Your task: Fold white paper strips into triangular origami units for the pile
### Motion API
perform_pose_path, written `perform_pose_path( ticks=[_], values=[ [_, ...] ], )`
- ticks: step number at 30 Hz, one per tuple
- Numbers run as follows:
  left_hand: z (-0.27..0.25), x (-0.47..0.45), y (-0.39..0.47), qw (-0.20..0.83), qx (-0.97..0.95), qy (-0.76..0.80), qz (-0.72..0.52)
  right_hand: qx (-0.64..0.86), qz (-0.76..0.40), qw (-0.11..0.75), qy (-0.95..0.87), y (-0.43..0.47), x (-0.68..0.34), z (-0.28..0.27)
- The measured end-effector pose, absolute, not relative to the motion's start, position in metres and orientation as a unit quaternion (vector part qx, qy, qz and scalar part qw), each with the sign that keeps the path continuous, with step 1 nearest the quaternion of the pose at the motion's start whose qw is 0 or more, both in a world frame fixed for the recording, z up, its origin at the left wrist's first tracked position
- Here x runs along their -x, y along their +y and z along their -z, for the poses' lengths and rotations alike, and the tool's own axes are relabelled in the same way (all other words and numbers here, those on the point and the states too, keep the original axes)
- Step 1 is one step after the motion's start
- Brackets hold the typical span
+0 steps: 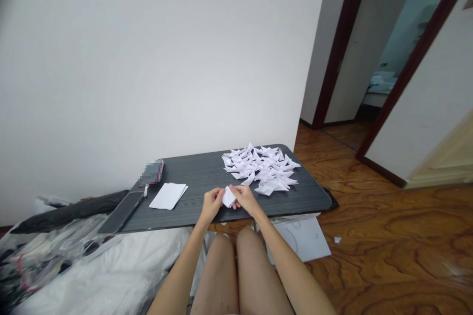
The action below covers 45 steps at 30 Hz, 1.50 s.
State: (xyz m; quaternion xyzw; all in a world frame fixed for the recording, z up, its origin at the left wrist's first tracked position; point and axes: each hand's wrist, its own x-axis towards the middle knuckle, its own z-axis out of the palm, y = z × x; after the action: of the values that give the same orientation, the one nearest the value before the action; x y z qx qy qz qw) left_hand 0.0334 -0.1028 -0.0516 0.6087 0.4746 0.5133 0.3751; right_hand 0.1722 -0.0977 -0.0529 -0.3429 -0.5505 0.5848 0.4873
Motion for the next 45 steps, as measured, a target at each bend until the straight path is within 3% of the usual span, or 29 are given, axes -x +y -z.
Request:
perform_pose_path(
  ticks=[7,15,24,32,45],
  values=[
    [0.05,-0.033,-0.103,0.332,-0.619,0.495,-0.512,0.327,-0.577,0.487,-0.569,-0.098,-0.175,0.059],
    [0.054,-0.029,-0.097,0.423,-0.541,0.493,-0.534,0.257,-0.514,0.492,-0.654,-0.106,-0.182,0.05],
    [0.049,-0.032,-0.1,0.49,-0.559,0.438,-0.506,0.324,-0.456,0.5,-0.661,-0.1,-0.18,0.057],
    [0.046,-0.031,-0.102,0.537,-0.511,0.432,-0.514,0.299,-0.398,0.487,-0.717,-0.108,-0.18,0.051],
    [0.048,-0.031,-0.102,0.51,-0.558,0.435,-0.489,0.336,-0.297,0.49,-0.747,-0.111,-0.178,0.047]
  ],
)
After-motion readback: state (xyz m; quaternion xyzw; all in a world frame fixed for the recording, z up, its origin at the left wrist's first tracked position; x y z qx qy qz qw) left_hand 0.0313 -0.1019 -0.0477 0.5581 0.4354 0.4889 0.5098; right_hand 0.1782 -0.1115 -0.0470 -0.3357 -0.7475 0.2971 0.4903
